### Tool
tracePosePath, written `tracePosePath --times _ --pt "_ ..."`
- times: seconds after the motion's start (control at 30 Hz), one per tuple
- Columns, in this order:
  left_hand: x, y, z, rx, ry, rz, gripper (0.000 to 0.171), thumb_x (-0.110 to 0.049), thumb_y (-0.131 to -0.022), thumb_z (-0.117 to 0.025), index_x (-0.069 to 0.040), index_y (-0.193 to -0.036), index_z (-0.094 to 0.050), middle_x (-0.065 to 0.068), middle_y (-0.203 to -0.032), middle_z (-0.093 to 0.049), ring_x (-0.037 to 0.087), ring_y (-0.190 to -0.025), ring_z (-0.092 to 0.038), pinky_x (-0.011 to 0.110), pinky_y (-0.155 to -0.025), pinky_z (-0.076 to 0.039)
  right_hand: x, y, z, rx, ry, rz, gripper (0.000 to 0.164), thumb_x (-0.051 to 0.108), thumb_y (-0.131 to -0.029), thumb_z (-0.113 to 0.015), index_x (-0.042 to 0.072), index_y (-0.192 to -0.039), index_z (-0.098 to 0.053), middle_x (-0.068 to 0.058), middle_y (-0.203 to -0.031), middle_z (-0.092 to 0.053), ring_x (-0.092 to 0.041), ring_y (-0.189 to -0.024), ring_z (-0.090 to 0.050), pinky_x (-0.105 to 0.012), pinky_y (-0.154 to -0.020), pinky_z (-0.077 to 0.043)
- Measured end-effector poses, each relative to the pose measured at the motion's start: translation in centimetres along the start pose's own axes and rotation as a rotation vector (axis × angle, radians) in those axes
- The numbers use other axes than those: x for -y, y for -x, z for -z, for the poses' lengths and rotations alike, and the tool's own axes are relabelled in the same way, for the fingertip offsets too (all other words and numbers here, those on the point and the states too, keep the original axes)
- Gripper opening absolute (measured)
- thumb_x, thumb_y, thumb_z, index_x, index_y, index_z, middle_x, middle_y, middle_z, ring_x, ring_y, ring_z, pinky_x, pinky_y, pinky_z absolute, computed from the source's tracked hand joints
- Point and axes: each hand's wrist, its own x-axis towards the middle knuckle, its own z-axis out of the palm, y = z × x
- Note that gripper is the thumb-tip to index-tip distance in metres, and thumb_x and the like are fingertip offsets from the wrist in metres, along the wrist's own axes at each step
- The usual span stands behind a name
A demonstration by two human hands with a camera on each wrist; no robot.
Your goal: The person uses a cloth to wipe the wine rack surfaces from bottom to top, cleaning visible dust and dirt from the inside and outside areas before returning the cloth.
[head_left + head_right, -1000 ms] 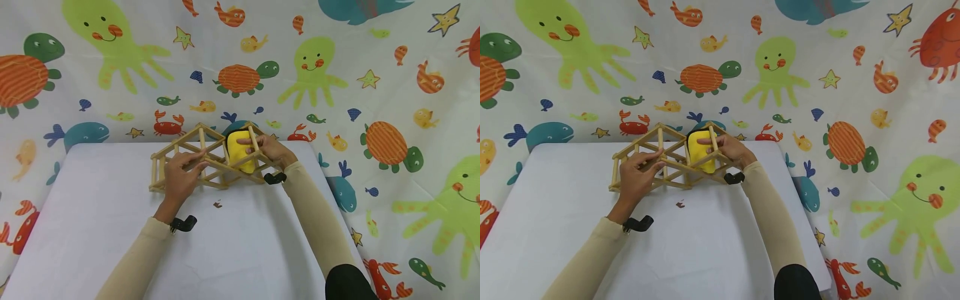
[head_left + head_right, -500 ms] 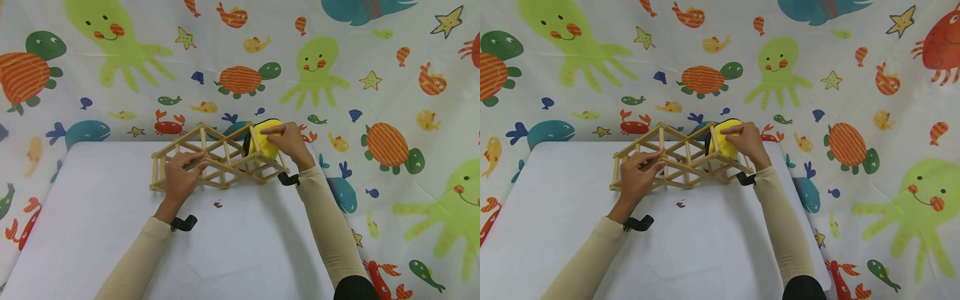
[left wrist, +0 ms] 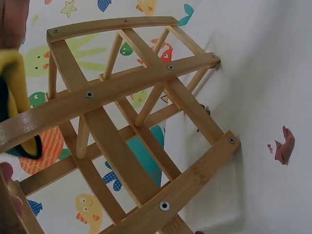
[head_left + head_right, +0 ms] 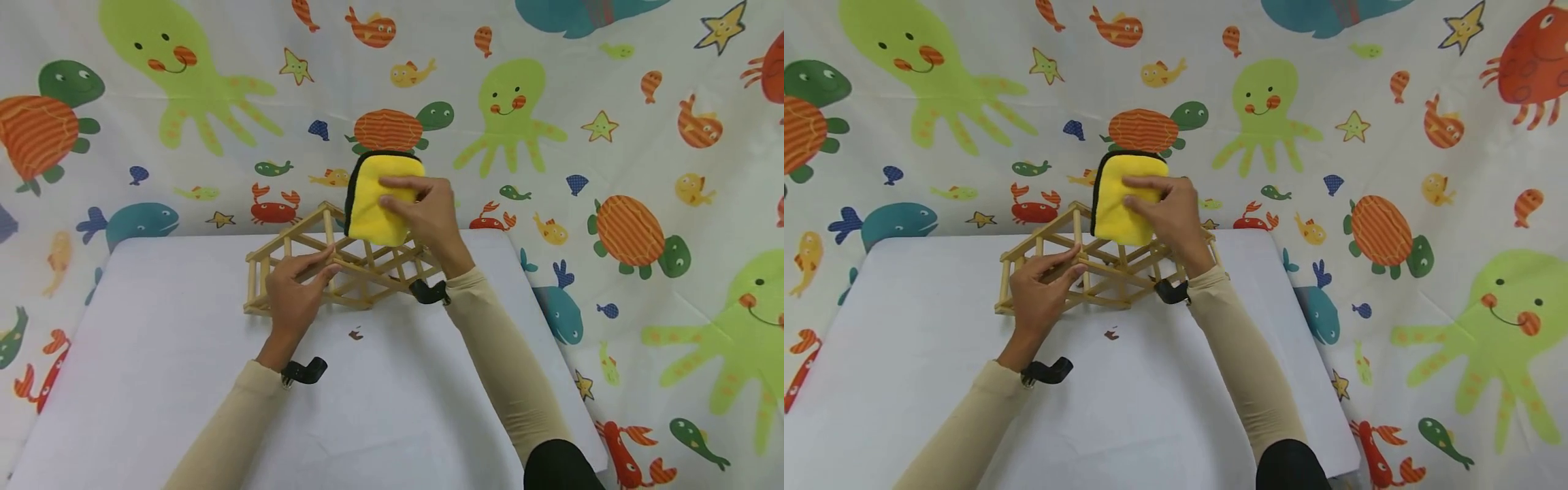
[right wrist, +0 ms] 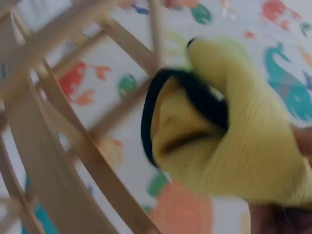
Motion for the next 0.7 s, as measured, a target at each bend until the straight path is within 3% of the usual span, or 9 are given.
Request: tracePosePath --times 0.2,0.3,0.4,0.53,0.6,0.7 --pt "-0.1 0.3 0.5 -0.013 0.040 0.020 0.033 -0.008 -0.087 -0.087 -0.015 -0.119 -0.082 0.005 -0.114 -0.082 0.002 -0.103 -0.073 0.014 -0.084 -0.058 -1.9 0.1 -5.8 0.007 0.233 -0.150 0.022 0.012 -0.089 -0.087 0.021 -0.110 -0.086 0.001 -0.126 -0.079 -0.017 -0.120 -0.069 -0.030 -0.087 -0.063" --pt "0.0 0.3 0.5 -0.015 0.059 0.014 0.032 -0.005 -0.088 -0.085 -0.012 -0.119 -0.082 0.008 -0.114 -0.082 -0.002 -0.104 -0.074 0.016 -0.083 -0.061 -2.7 0.3 -7.8 -0.028 0.355 -0.217 0.021 0.015 -0.090 -0.087 0.025 -0.108 -0.086 0.002 -0.126 -0.079 -0.019 -0.121 -0.069 -0.029 -0.087 -0.061" --pt "0.1 0.1 0.6 -0.001 0.076 0.002 0.031 -0.004 -0.088 -0.085 -0.010 -0.119 -0.082 0.010 -0.113 -0.082 -0.001 -0.103 -0.074 0.016 -0.082 -0.061 -3.1 0.2 -8.2 -0.013 0.510 -0.255 0.018 0.012 -0.090 -0.085 0.023 -0.105 -0.087 0.000 -0.118 -0.081 -0.021 -0.113 -0.071 -0.028 -0.082 -0.060" --pt "0.4 0.3 1.7 0.008 -0.028 -0.018 0.027 -0.008 -0.091 -0.083 -0.012 -0.118 -0.083 0.008 -0.110 -0.083 0.006 -0.097 -0.073 0.012 -0.085 -0.054 -3.0 0.1 -7.1 0.093 0.673 -0.290 0.015 0.011 -0.091 -0.084 0.022 -0.101 -0.088 -0.002 -0.121 -0.080 -0.023 -0.115 -0.071 -0.032 -0.084 -0.060" --pt "0.8 0.6 2.6 -0.017 -0.131 -0.025 0.025 -0.010 -0.091 -0.083 -0.013 -0.116 -0.084 0.007 -0.108 -0.083 0.013 -0.095 -0.070 0.015 -0.083 -0.046 -2.9 0.0 -6.8 0.117 0.666 -0.300 0.015 0.014 -0.091 -0.085 0.025 -0.100 -0.088 0.002 -0.124 -0.079 -0.021 -0.124 -0.068 -0.033 -0.092 -0.059" --pt "1.8 1.3 4.3 -0.066 -0.228 0.023 0.025 -0.011 -0.090 -0.085 -0.014 -0.115 -0.084 0.009 -0.107 -0.083 0.016 -0.093 -0.065 0.023 -0.079 -0.040 -3.2 -0.1 -6.8 0.150 0.591 -0.306 0.014 0.015 -0.091 -0.086 0.028 -0.098 -0.087 0.004 -0.127 -0.077 -0.020 -0.131 -0.064 -0.035 -0.099 -0.059"
